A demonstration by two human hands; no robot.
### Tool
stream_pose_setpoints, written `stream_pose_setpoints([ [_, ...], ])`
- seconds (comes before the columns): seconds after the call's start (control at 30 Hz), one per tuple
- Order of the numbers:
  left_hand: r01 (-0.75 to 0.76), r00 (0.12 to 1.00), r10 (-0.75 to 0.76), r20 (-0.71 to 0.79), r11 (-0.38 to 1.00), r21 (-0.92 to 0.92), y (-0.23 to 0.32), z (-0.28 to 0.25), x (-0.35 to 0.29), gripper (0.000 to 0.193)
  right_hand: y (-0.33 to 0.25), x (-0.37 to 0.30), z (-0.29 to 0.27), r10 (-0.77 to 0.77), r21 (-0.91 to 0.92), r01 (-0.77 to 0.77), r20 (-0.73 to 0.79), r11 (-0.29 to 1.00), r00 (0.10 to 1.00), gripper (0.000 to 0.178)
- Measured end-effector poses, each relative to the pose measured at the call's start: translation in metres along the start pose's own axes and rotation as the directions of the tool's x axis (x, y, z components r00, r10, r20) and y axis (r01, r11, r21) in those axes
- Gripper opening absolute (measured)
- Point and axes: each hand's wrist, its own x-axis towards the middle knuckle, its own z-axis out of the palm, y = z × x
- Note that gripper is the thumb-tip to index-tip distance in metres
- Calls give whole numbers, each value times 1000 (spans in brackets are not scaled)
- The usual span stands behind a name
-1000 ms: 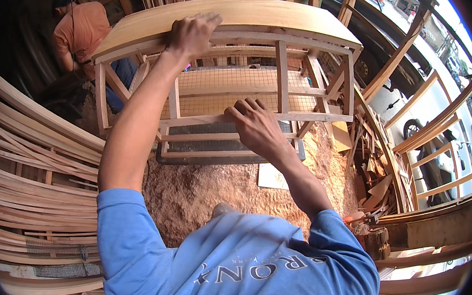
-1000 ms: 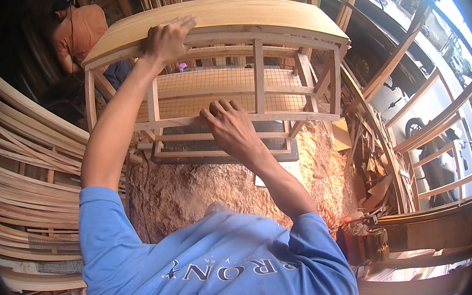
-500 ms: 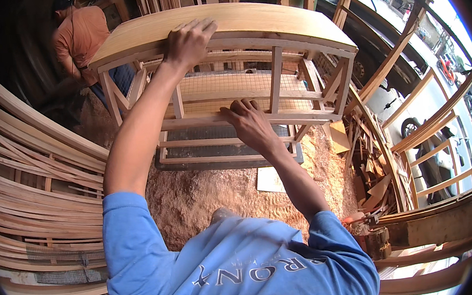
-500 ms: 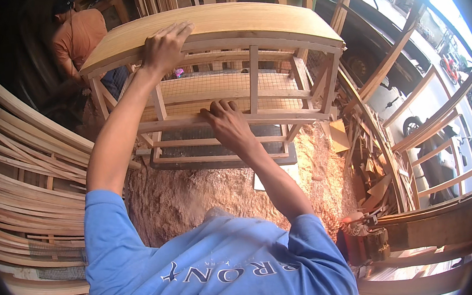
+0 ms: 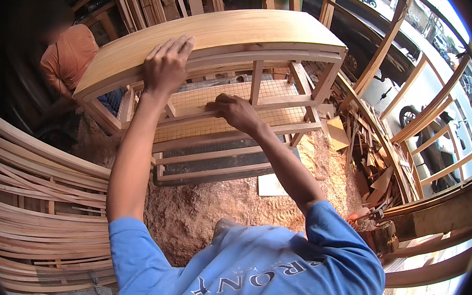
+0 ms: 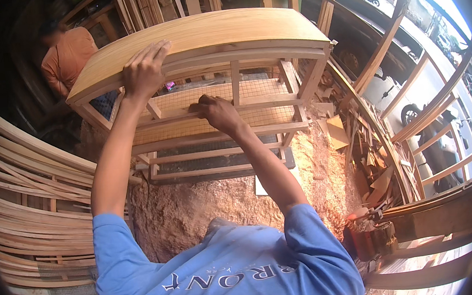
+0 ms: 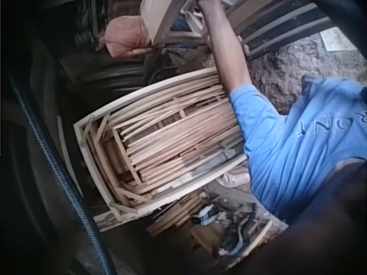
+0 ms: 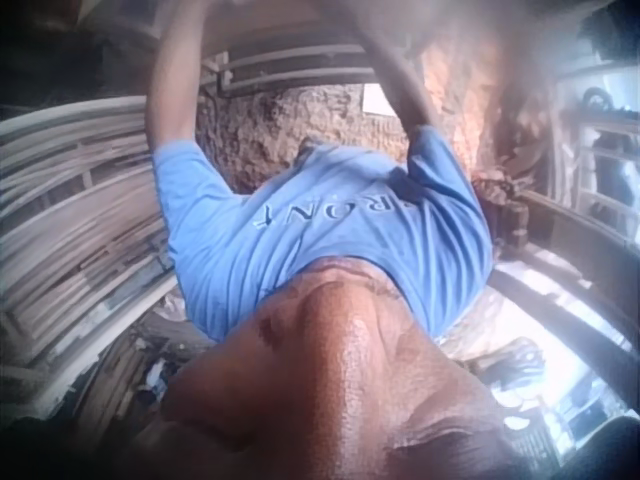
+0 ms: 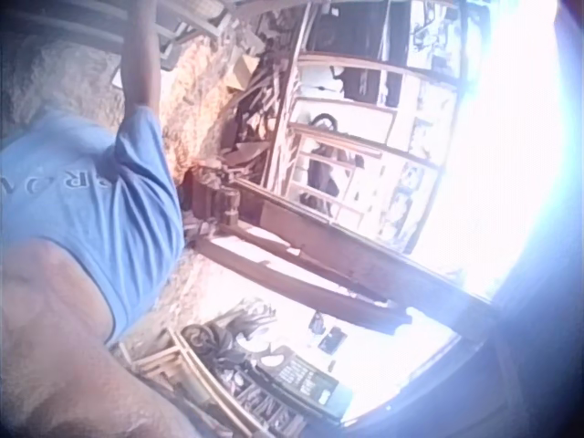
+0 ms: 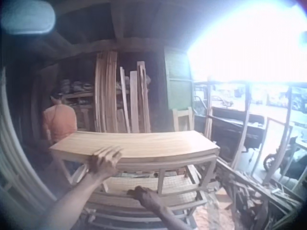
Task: The person assembles a wooden frame by attaching vertical supports to a horizontal piece using a nail gun. They then place a curved wooden panel on top of the assembled frame and adjust its position.
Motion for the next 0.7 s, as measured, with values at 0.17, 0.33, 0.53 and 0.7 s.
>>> stream_pose_setpoints([
  [0.17, -4, 999, 4, -38, 1000, 18, 3, -2, 3, 38, 13, 5, -1, -38, 57, 38, -7, 998, 999, 29],
  [0.33, -14, 999, 16, -51, 999, 37, 3, -1, 4, 34, 10, 1, 5, -43, -56, 43, -5, 997, 999, 30],
  [0.53, -16, 993, 25, -114, 997, 79, 2, 6, 1, 39, 9, -4, 7, -26, -105, 24, -14, 994, 1000, 29],
  [0.7, -53, 979, 69, -192, 995, 89, 2, 9, -4, 60, 9, -4, 12, -49, -152, 40, -55, 988, 997, 31],
])
